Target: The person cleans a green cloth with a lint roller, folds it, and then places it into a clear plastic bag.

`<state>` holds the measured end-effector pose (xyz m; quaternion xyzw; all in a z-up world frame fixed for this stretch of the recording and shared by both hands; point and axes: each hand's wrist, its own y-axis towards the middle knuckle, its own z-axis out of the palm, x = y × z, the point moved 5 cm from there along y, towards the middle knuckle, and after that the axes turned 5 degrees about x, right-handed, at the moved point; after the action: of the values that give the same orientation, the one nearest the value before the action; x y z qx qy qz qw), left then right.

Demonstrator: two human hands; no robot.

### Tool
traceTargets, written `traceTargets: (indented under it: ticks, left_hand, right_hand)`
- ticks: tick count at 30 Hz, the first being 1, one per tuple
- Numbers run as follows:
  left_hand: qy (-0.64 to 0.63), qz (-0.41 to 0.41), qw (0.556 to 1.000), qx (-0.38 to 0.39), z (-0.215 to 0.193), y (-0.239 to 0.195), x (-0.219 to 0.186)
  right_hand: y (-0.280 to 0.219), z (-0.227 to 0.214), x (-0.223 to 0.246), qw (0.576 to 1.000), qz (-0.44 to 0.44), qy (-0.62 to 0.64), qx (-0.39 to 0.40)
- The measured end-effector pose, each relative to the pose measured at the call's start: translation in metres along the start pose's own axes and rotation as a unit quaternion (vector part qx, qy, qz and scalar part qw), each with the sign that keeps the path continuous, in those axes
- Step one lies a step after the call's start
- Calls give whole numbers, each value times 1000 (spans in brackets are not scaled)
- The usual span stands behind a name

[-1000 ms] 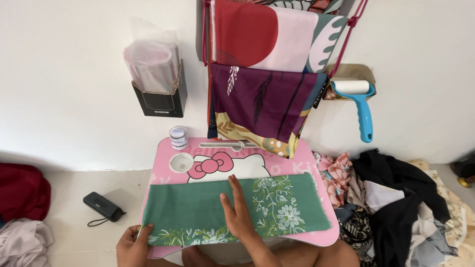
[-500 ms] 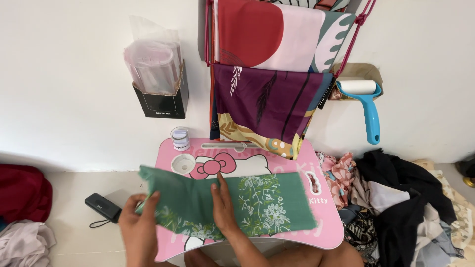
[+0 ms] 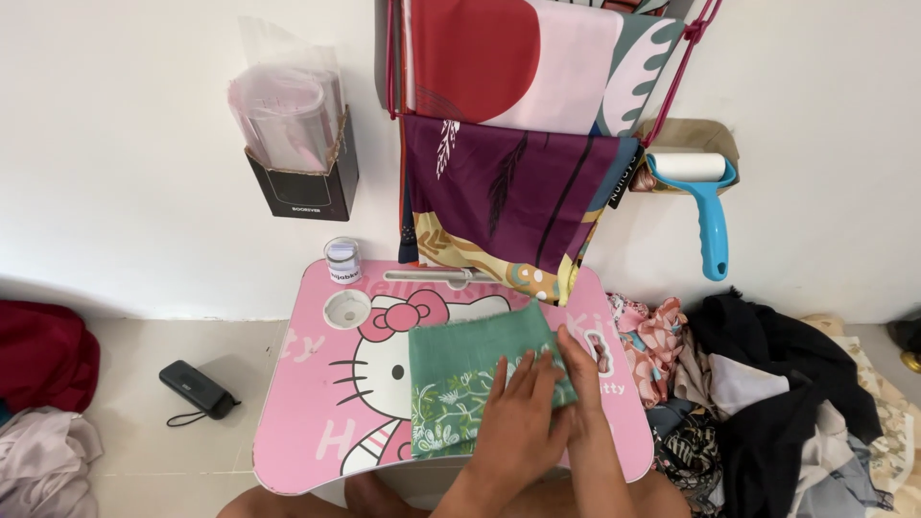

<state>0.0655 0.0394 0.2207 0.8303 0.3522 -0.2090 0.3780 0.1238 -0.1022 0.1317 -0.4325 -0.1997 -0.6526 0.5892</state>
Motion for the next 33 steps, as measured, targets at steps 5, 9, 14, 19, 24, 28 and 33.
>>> traceTargets:
  ticks: [5, 9, 14, 19, 24, 28, 33]
  left_hand:
    - [78, 22, 997, 8, -14, -59, 38]
    - [169, -21, 985, -33, -41, -93, 80]
    - [178, -41, 983, 23, -51, -102, 101]
    - [182, -23, 981, 62, -45, -101, 108]
    - [201, -13, 977, 73, -34, -105, 119]
    - [241, -12, 968, 76, -27, -108, 126]
    - [284, 11, 956, 69, -24, -111, 129]
  right_hand:
    - [-3, 4, 8, 995, 77, -58, 3]
    - [2, 7, 13, 981, 16, -173, 81]
    - [2, -6, 20, 965, -6, -253, 76]
    - [-3, -24, 24, 951, 10, -308, 23]
    - [-1, -34, 19, 900, -26, -425, 88]
    - [-12, -22, 38, 926, -76, -355, 102]
    - [-5, -46, 27, 906, -81, -411, 63]
